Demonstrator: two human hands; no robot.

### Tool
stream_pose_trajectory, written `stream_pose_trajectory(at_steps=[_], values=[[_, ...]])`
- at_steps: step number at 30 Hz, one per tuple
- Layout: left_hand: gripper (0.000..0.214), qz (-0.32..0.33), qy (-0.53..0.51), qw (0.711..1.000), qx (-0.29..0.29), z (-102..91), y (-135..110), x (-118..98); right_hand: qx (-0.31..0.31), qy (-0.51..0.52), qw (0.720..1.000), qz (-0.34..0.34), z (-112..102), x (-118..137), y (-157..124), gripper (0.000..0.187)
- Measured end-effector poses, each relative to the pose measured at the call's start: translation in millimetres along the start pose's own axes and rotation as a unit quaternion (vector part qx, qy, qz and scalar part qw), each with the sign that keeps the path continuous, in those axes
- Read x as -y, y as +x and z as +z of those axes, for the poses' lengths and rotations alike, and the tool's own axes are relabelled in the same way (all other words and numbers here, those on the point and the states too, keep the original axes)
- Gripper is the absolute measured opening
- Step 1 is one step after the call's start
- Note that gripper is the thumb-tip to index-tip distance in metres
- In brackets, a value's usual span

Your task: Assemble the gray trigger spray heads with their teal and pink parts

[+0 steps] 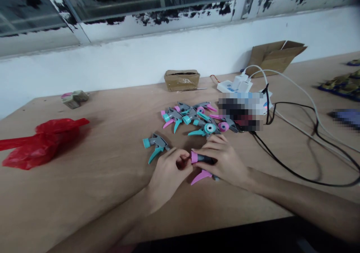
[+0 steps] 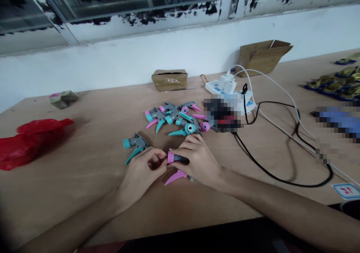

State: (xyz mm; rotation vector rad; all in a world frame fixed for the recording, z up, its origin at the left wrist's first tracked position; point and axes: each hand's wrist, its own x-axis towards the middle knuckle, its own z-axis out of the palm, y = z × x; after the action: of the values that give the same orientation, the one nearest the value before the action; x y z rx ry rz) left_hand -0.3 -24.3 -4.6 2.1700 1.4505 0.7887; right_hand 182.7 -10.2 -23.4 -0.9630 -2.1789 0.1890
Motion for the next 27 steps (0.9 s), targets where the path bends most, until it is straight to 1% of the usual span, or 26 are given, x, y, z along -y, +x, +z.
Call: stream_pose_trajectory(at_steps=[4, 7, 12, 15, 17, 19, 21, 22, 25, 27], values=[[0.008, 0.045, 0.056, 0.997, 0.017, 0.6, 0, -2, 0.003, -0.024, 1.0, -0.001, 0, 3, -1, 0.022], [0.009, 0.059, 0.061, 0.996, 0.014, -1.6, 0, -5, -0.001, -0.03, 1.0, 0.008, 0, 4, 0, 0.021], [0.009, 0.044, 0.053, 0.998, -0.005, -6.5, -1, -6, -0.026, -0.027, 0.999, 0.021, -5, 5, -1, 0.023], [0.01, 0.015, 0.047, 0.998, -0.034, -11.2, 1, -1, -0.035, -0.035, 0.998, 0.041, -11, 3, -1, 0.024], [0.011, -0.02, 0.001, 0.999, -0.029, -14.2, 3, 1, -0.042, -0.021, 0.998, 0.052, -15, 1, 1, 0.025], [0.01, -0.057, -0.095, 0.994, 0.012, -16.4, 4, 2, -0.047, 0.02, 0.997, 0.05, -18, -2, 2, 0.028], [0.013, -0.087, -0.194, 0.976, 0.054, -18.0, 5, 0, -0.051, 0.065, 0.995, 0.049, -18, -4, 3, 0.03], [0.015, -0.098, -0.232, 0.966, 0.064, -18.6, 5, -1, -0.052, 0.082, 0.994, 0.053, -18, -4, 3, 0.03], [0.018, -0.122, -0.289, 0.947, 0.07, -20.3, 7, -3, -0.05, 0.106, 0.991, 0.064, -15, -4, 2, 0.03], [0.017, -0.121, -0.297, 0.944, 0.079, -20.5, 8, -3, -0.046, 0.111, 0.991, 0.054, -14, -2, 1, 0.029]])
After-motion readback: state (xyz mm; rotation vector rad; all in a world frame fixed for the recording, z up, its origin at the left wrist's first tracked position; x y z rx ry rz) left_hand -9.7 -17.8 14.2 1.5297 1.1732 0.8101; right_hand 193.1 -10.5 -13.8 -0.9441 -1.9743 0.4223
